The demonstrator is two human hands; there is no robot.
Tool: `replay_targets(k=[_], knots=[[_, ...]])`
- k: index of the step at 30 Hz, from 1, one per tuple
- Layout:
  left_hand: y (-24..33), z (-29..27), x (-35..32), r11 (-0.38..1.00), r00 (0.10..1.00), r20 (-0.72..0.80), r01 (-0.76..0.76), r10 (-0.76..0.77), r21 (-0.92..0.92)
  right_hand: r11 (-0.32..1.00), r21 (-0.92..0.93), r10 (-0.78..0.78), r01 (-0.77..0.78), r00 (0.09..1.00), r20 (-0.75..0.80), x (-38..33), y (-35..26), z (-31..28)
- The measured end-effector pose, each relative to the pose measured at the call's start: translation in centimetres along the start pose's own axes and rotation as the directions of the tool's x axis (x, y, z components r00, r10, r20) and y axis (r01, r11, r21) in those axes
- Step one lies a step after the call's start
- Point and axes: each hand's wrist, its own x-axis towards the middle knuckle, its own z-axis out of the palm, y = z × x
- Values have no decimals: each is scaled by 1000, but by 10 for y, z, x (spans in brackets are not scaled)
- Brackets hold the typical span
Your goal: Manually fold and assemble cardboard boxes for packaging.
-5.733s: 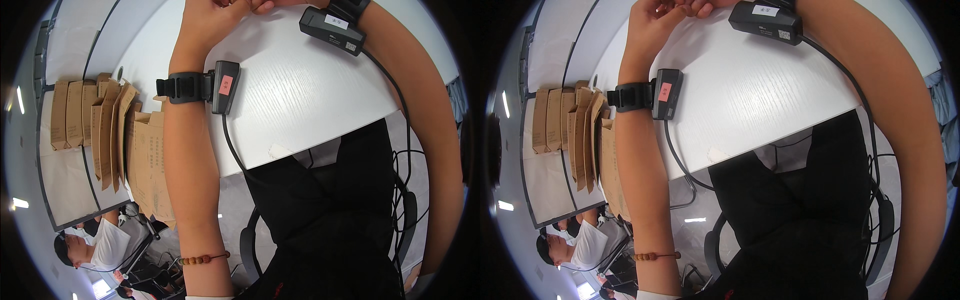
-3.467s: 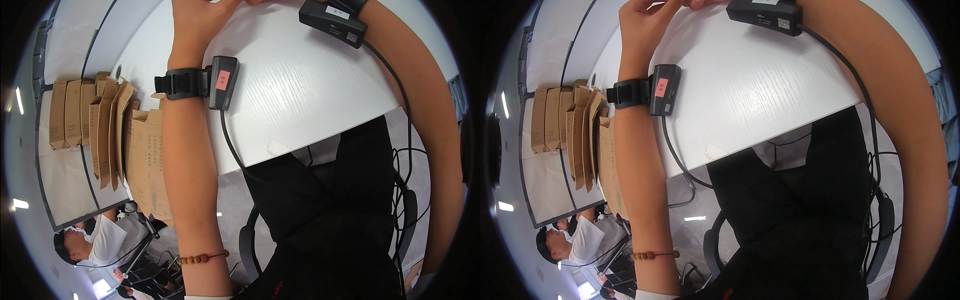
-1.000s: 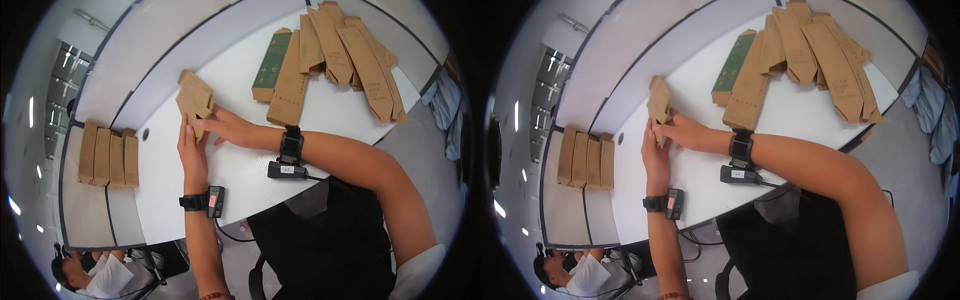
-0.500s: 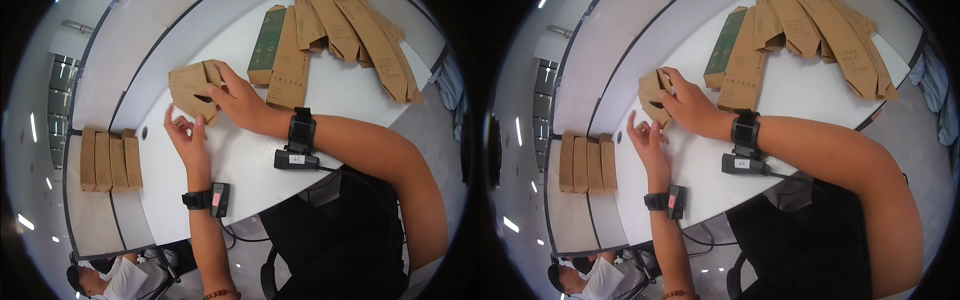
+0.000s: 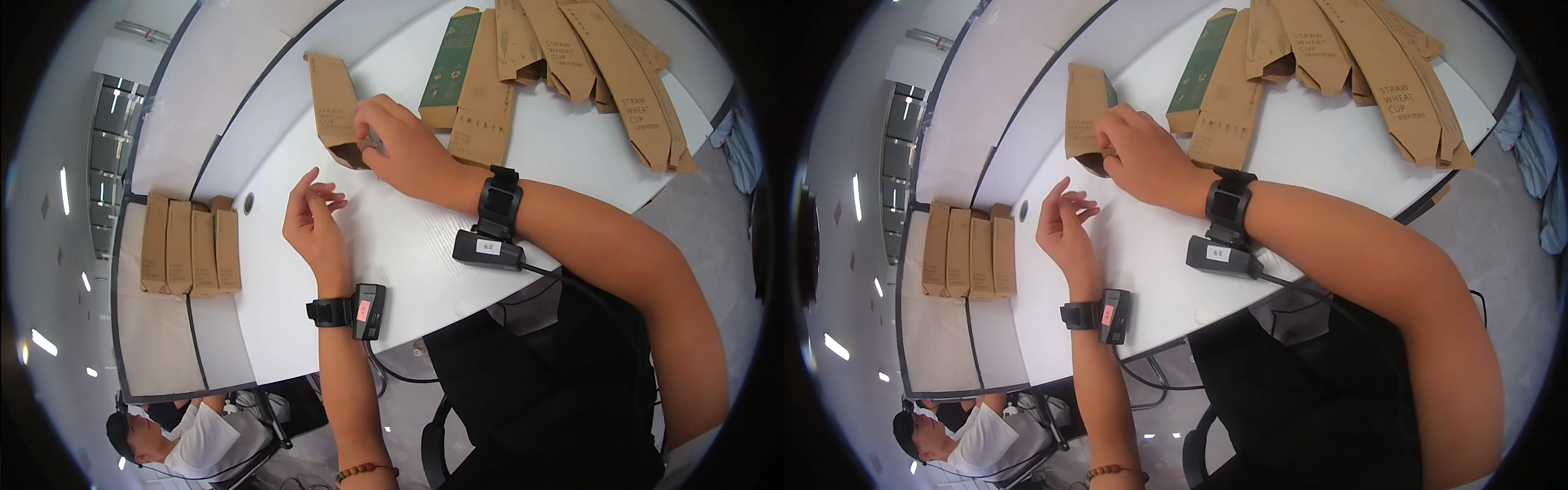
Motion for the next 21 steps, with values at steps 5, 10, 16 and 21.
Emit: replay_targets(k=[5, 10, 16, 21], knots=[[17, 15, -3, 961, 983, -6, -177, 182, 211, 994, 98, 35, -55, 981, 191, 5, -7, 0], [-4, 3, 2, 998, 999, -14, 43, -44, -45, 990, 138, -35, -5, 957, 287, 2, -8, -1], [1, 10, 1, 992, 983, -158, -81, 96, 100, 953, 303, -122, 8, 925, 359, 5, 1, -3], [15, 6, -5, 987, 938, -319, -154, 134, -40, 987, 152, -81, 42, 962, 261, 3, -17, -4]])
